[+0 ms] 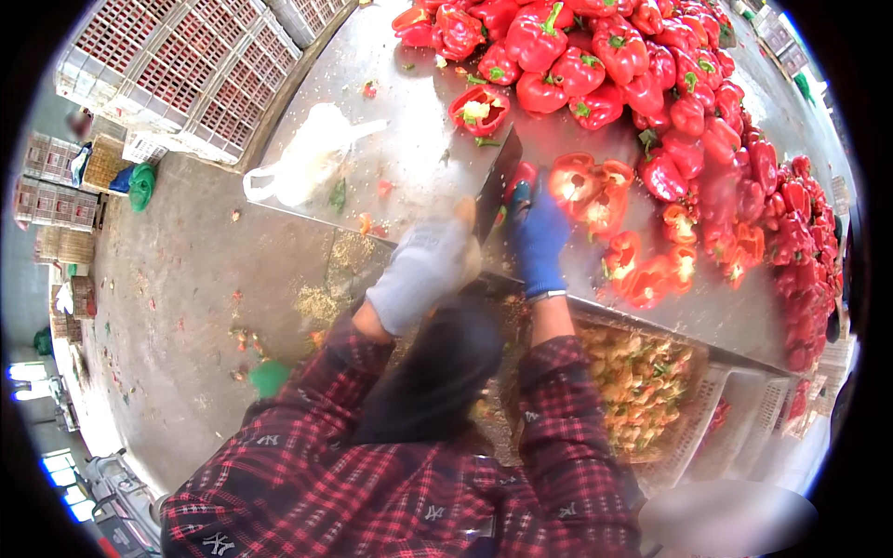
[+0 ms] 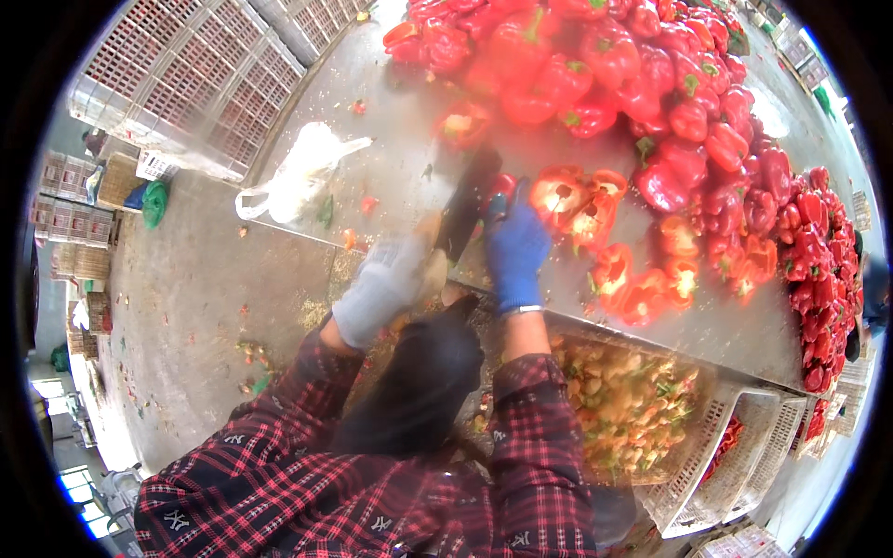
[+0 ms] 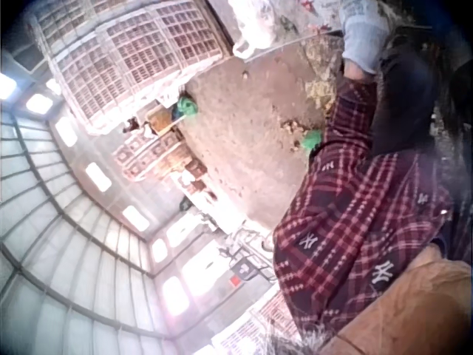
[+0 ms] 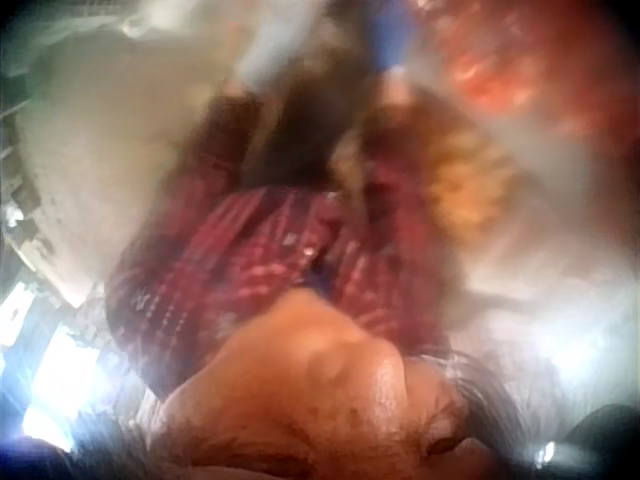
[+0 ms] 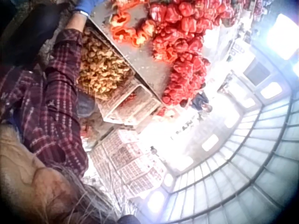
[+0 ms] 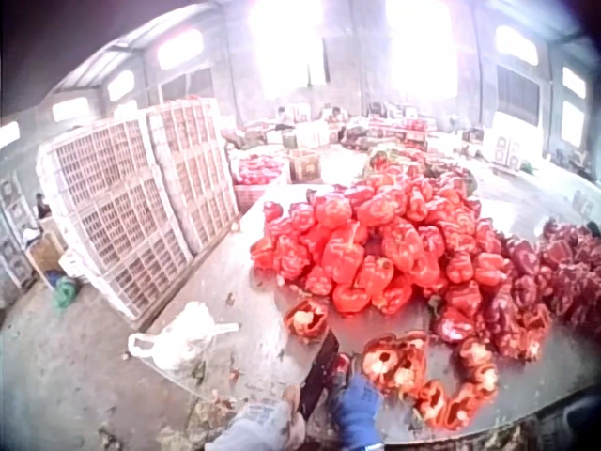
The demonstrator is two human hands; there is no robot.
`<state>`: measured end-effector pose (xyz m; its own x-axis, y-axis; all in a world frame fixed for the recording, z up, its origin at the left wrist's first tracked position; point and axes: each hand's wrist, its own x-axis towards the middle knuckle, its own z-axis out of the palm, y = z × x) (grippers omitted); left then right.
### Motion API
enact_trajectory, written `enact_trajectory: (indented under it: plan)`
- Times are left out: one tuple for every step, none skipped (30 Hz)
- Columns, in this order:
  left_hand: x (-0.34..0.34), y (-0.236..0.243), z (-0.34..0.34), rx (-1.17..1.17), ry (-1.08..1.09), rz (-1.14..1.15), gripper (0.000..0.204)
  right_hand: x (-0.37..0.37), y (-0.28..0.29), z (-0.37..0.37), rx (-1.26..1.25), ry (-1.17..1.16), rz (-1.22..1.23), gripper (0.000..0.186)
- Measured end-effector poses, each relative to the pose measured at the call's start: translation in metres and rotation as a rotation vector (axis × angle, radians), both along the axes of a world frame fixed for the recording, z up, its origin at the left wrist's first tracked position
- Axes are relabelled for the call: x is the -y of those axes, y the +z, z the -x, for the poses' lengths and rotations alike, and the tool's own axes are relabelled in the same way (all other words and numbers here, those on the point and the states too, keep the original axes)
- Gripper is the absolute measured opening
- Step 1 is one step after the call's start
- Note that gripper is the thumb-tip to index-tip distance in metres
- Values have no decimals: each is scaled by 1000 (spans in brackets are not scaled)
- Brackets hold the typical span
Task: The person repeatedly picks red bell peppers from a pile on a metal table, cuts off the stems with a knife, removes the seeds and core, and places the cleaned peppers into a white basket. The process is continuous and repetitive throughout the clip.
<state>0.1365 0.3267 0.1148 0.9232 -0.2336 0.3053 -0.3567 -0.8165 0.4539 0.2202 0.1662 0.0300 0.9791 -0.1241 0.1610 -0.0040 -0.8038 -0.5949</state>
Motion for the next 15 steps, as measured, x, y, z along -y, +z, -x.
enact_trajectory:
  plan:
    - [0, 3, -5, 36, -44, 37, 40, 0, 2, 2, 0, 1, -9, 54]
    - [1, 3, -11, 70, -88, 76, 33, 0, 1, 2, -28, -5, 9, 53]
    - [2, -6, -18, 149, -98, 20, 28, 1, 2, 0, -52, -15, 32, 51]
    - [4, -13, -26, 142, -95, 0, 28, 0, 3, -2, -72, -19, 49, 50]
    - [7, -21, -36, 135, -93, -19, 28, 0, 3, -2, -20, -23, 36, 49]
    - [10, -31, -45, 127, -92, -39, 29, -1, 0, 3, 20, -6, 30, 49]
    - [12, -32, -58, 40, -125, -29, 31, -2, -1, 3, 77, 14, 29, 50]
    - [12, -35, -56, -6, -101, -26, 31, -4, -3, 4, 133, 34, 29, 50]
    - [16, -34, -58, -39, -83, -19, 31, -5, -13, 0, 107, -10, 34, 55]
    - [16, -34, -59, -79, -60, -20, 30, -7, -12, 0, 114, -6, -27, 56]
    - [17, -54, -65, -93, 23, -17, 31, -8, -10, 0, 123, -1, -87, 57]
    - [19, -53, -68, -154, 29, 18, 32, -3, -10, 2, 128, -4, -139, 58]
    - [16, -51, -69, -215, 35, 52, 33, 2, -10, 2, 49, -6, -160, 61]
    - [13, -48, -70, -276, 43, 84, 34, 7, -9, 2, 29, 16, -163, 61]
    - [12, -34, -68, -353, 41, 142, 43, 11, -5, 2, 14, 44, -168, 61]
